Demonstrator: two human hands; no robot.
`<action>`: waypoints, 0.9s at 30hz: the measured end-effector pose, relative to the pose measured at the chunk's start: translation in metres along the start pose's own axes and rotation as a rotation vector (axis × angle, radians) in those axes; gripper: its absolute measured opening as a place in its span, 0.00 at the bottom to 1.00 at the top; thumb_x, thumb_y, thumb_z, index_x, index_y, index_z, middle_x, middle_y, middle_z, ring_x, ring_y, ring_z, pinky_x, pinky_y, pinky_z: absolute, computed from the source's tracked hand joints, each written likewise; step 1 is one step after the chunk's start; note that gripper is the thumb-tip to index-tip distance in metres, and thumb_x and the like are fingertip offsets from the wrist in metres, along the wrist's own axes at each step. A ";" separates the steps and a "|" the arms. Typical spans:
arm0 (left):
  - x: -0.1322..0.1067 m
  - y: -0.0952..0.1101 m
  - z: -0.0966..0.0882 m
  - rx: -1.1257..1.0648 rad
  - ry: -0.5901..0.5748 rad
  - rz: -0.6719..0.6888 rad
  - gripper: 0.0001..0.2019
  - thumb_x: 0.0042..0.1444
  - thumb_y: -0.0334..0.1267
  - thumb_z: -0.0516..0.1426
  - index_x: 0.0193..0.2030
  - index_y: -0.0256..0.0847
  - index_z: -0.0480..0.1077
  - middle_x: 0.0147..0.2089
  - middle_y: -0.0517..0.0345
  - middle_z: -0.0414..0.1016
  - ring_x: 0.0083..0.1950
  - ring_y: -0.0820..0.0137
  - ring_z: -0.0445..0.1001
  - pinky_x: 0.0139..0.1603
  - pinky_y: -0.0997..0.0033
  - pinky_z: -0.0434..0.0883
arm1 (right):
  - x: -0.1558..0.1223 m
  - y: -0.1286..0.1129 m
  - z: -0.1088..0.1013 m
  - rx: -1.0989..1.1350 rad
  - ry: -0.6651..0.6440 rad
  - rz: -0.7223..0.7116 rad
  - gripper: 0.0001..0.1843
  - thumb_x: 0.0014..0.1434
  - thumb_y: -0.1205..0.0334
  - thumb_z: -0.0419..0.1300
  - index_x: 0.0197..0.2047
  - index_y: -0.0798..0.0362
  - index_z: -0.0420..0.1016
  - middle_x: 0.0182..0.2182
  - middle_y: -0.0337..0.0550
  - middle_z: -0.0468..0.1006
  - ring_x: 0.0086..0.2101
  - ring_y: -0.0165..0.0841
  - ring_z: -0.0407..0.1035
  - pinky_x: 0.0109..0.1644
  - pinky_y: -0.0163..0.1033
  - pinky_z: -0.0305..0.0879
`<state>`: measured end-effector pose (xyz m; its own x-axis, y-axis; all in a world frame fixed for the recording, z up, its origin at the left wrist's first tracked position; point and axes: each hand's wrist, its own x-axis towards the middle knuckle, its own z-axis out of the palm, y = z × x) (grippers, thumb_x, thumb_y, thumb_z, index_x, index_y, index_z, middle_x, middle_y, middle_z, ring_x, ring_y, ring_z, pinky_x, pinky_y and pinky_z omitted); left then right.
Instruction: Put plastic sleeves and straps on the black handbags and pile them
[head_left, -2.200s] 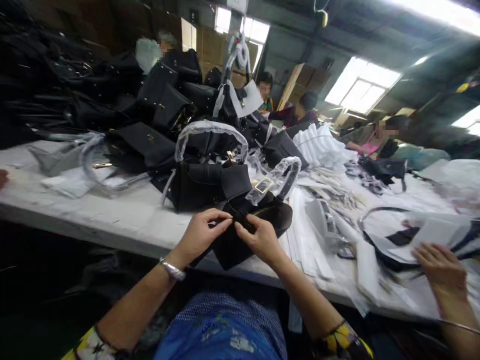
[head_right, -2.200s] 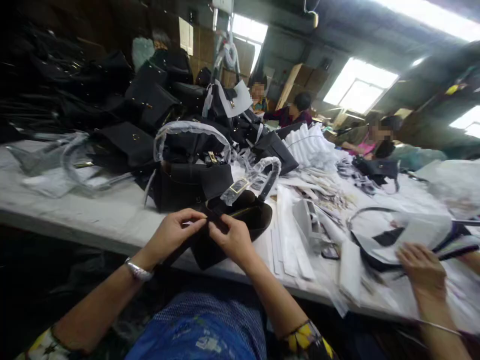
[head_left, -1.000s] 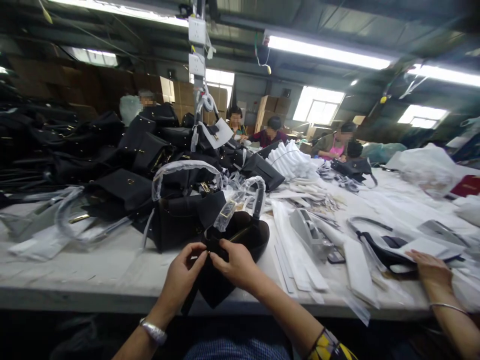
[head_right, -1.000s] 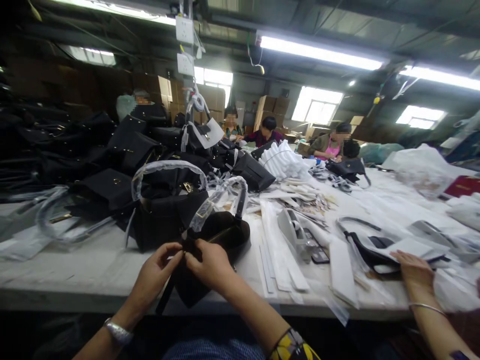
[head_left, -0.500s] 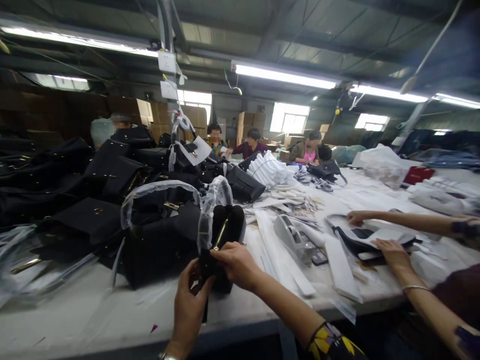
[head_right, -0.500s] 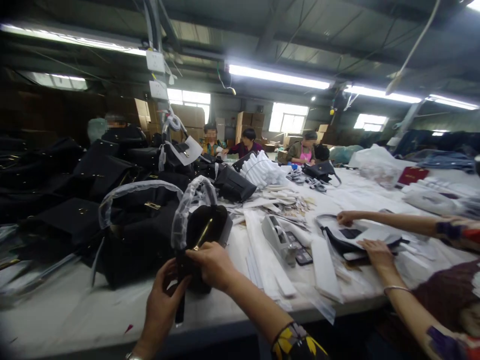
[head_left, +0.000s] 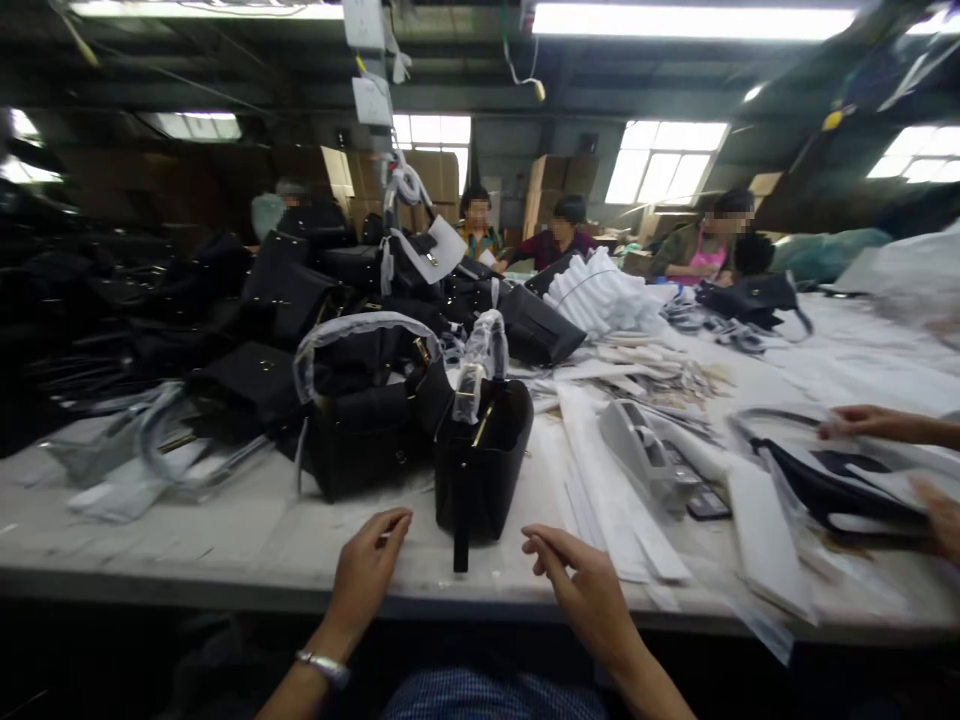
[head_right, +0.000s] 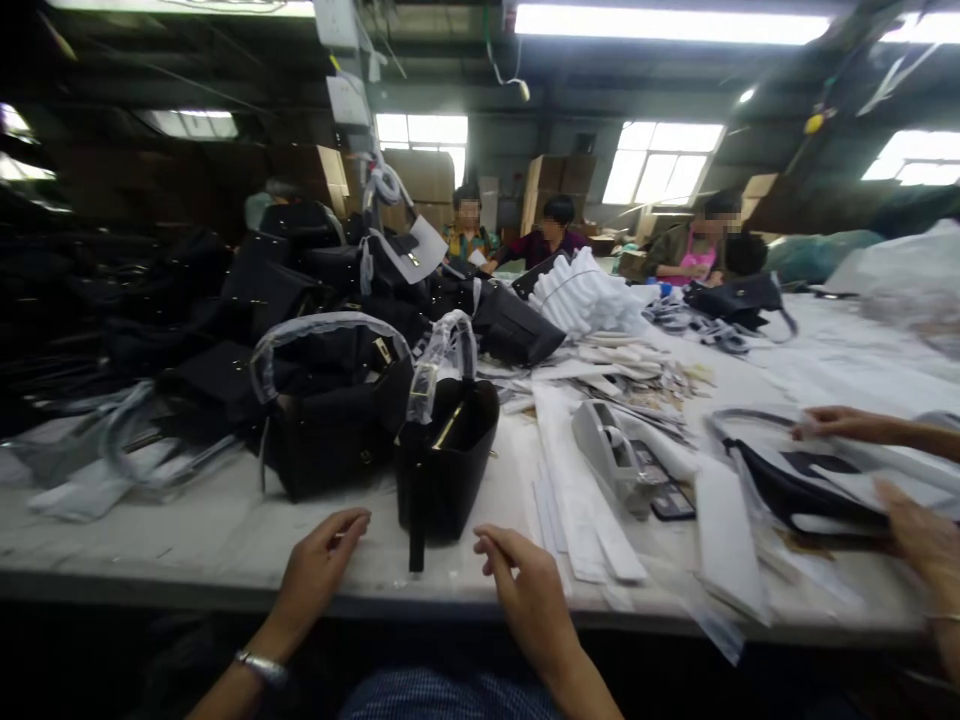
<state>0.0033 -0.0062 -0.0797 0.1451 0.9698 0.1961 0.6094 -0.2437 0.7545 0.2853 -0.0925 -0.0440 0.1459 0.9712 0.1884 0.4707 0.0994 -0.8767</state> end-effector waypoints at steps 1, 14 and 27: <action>0.006 -0.009 -0.009 0.114 0.048 0.005 0.19 0.65 0.49 0.48 0.46 0.40 0.75 0.48 0.49 0.79 0.48 0.61 0.78 0.46 0.65 0.75 | -0.002 0.000 0.005 0.014 -0.027 0.008 0.15 0.66 0.53 0.54 0.46 0.48 0.79 0.34 0.44 0.82 0.28 0.34 0.74 0.37 0.39 0.71; 0.068 -0.037 -0.010 0.467 0.014 0.094 0.11 0.60 0.40 0.55 0.34 0.44 0.79 0.38 0.51 0.79 0.44 0.57 0.75 0.44 0.63 0.68 | 0.003 -0.024 0.043 0.028 -0.166 -0.033 0.12 0.64 0.56 0.56 0.43 0.49 0.80 0.35 0.43 0.82 0.27 0.34 0.74 0.36 0.38 0.70; 0.053 -0.037 -0.026 0.252 -0.166 0.241 0.11 0.54 0.45 0.62 0.43 0.48 0.79 0.50 0.55 0.80 0.52 0.60 0.75 0.53 0.65 0.70 | 0.010 -0.040 0.074 0.098 -0.229 -0.066 0.11 0.64 0.58 0.57 0.42 0.50 0.80 0.32 0.41 0.81 0.26 0.31 0.73 0.36 0.35 0.70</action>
<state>-0.0325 0.0542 -0.0809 0.4195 0.8784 0.2291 0.7119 -0.4749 0.5174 0.2041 -0.0708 -0.0399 -0.0887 0.9845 0.1515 0.3846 0.1742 -0.9065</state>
